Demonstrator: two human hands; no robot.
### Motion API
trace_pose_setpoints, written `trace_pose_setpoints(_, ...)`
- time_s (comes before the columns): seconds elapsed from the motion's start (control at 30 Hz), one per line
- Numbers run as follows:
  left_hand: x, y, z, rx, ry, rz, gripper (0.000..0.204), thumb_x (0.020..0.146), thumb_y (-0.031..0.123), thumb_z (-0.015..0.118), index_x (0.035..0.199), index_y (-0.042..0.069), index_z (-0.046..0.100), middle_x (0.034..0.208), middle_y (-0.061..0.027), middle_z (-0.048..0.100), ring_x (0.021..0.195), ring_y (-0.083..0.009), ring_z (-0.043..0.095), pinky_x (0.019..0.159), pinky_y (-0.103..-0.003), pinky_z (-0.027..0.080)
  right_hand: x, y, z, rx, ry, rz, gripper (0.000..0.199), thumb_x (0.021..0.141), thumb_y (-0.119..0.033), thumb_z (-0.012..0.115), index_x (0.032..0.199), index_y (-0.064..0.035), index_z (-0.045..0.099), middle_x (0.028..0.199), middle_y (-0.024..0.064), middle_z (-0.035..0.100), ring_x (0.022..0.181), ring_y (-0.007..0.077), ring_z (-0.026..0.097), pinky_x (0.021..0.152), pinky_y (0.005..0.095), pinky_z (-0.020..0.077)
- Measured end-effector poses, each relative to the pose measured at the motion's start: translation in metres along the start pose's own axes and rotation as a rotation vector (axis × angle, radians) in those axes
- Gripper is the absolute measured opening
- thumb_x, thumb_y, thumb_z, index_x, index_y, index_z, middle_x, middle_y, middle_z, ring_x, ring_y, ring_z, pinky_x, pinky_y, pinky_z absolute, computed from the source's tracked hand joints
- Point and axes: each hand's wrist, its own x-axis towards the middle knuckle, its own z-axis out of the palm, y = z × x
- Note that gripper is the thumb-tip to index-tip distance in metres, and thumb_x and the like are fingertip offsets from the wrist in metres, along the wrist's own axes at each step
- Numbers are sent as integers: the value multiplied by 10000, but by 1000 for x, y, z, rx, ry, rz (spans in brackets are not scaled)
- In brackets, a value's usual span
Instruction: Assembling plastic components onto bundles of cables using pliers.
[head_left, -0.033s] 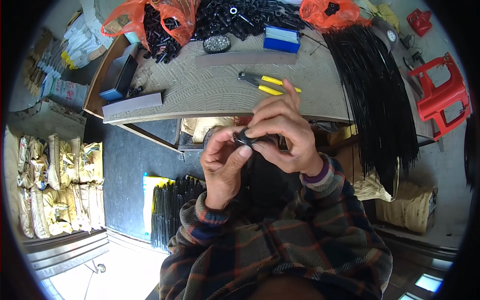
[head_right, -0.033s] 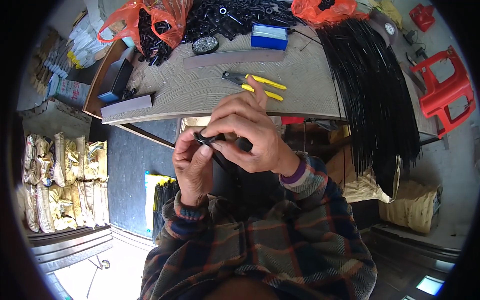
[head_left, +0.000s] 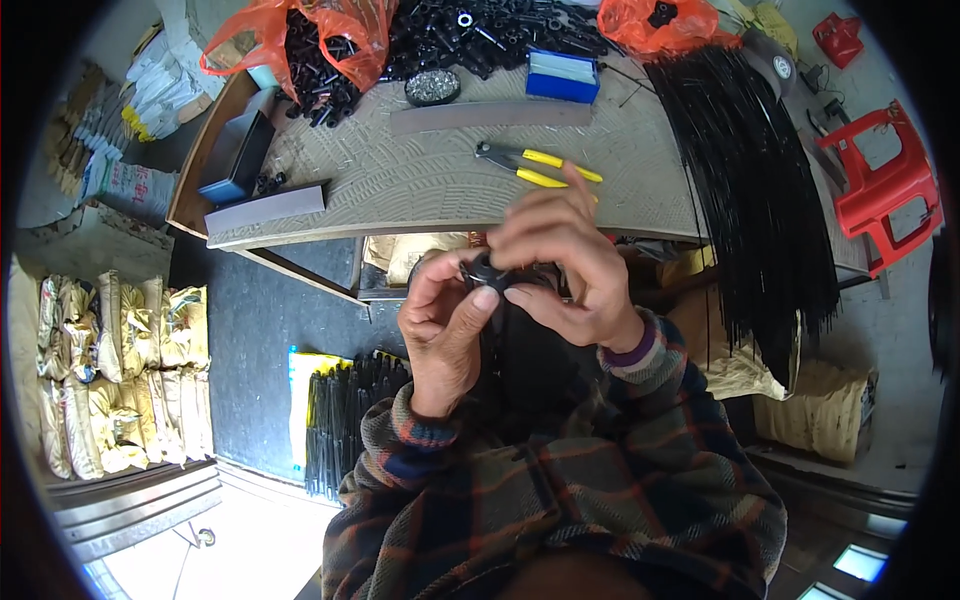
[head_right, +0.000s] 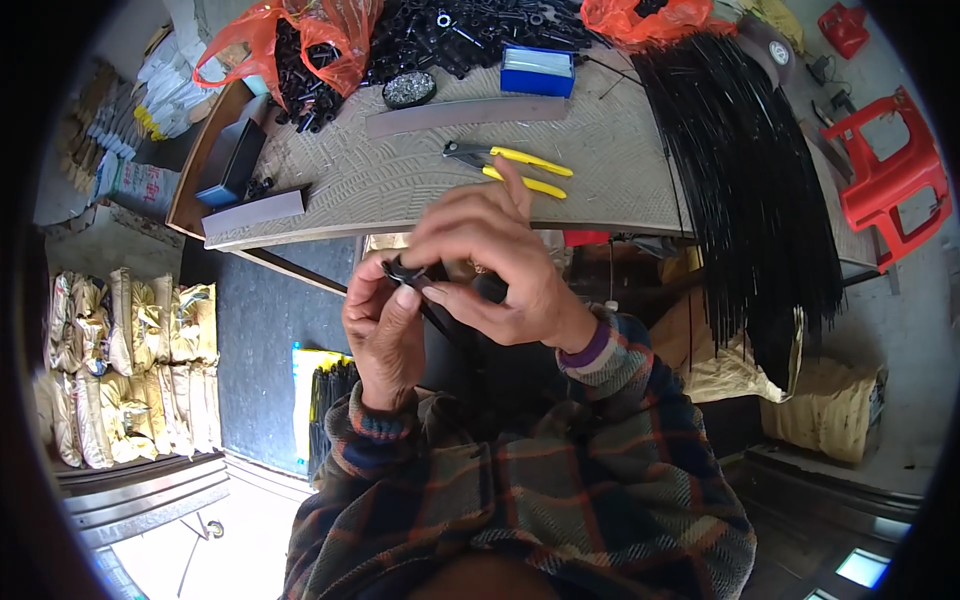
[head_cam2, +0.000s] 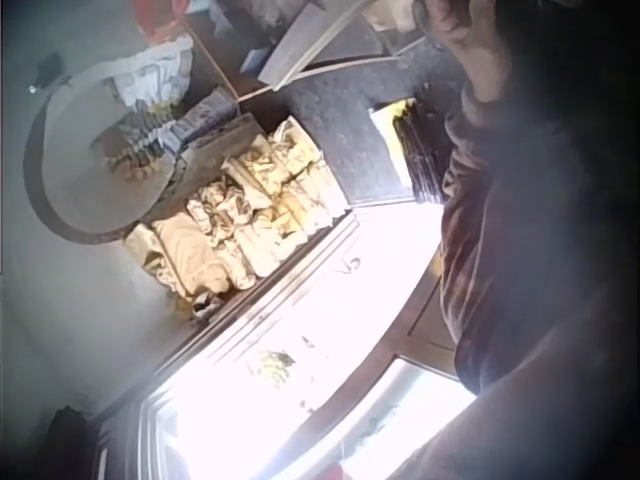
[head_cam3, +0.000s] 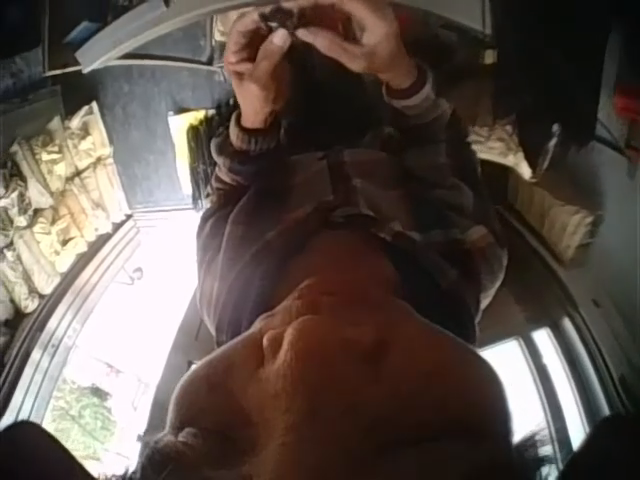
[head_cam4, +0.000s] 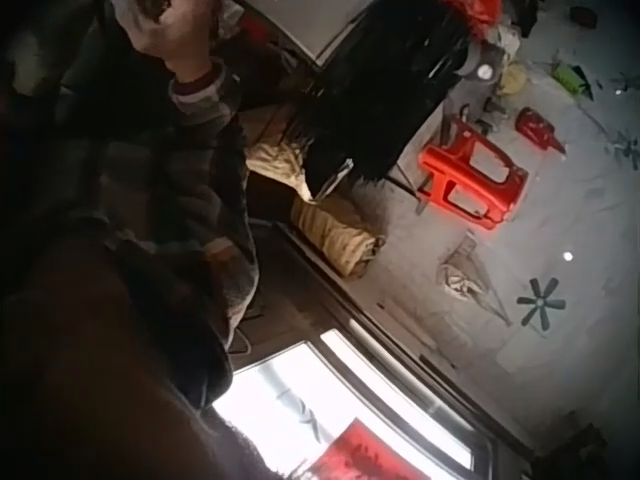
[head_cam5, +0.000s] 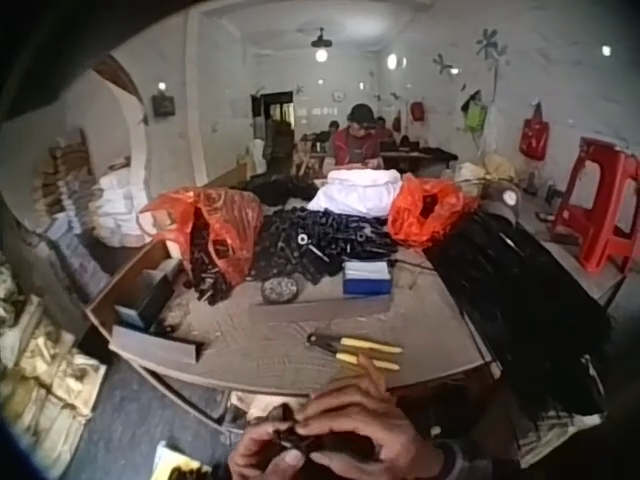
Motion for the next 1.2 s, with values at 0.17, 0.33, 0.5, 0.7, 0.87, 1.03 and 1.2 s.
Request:
trace_pose_setpoints(0.17,-7,5,-4,-18,-5,51,265,757,68,684,975,-17,560,952,-69,568,866,-134,528,804,-272,418,-32,4,35,850,151,581,354,719,-119,731,992,22,556,969,88,569,924,147,536,859,284,397)
trace_pose_setpoints(0.33,-11,13,-17,168,-36,60,321,767,252,706,903,11,543,849,-39,506,757,-128,506,712,-244,415,-32,2,39,734,-17,424,202,724,-112,710,821,-2,571,707,13,559,694,68,505,631,229,405)
trace_pose_setpoints(0.5,-22,17,-15,198,128,137,269,770,153,682,938,-19,561,884,-42,533,813,-118,506,778,-246,399,-25,-12,52,573,-135,419,175,719,-51,646,861,-6,554,780,43,547,744,120,520,668,250,412)
trace_pose_setpoints(0.7,-23,21,-32,142,83,19,310,772,222,690,919,-13,552,858,-35,513,782,-105,487,750,-230,387,-26,-1,59,562,-99,363,265,728,-172,728,858,-13,561,728,44,528,671,120,485,610,268,399)
trace_pose_setpoints(0.87,-28,22,-42,178,24,-35,335,763,270,699,886,-4,549,823,-36,498,765,-115,470,738,-239,375,-26,5,58,661,-294,418,360,703,-272,760,803,3,549,657,33,532,602,94,457,559,256,401)
trace_pose_setpoints(1.03,-26,20,-54,196,-64,-84,386,749,349,697,847,3,557,791,-35,487,735,-124,434,689,-247,339,-32,13,62,869,-293,413,293,695,-208,770,787,-20,565,685,9,554,638,87,511,582,246,403)
trace_pose_setpoints(1.2,-32,17,-58,211,-68,-92,394,731,378,706,806,22,555,766,-23,455,707,-121,405,663,-246,318,-26,20,57,921,-492,475,287,696,-209,767,793,-14,581,719,21,583,663,90,540,599,246,418)
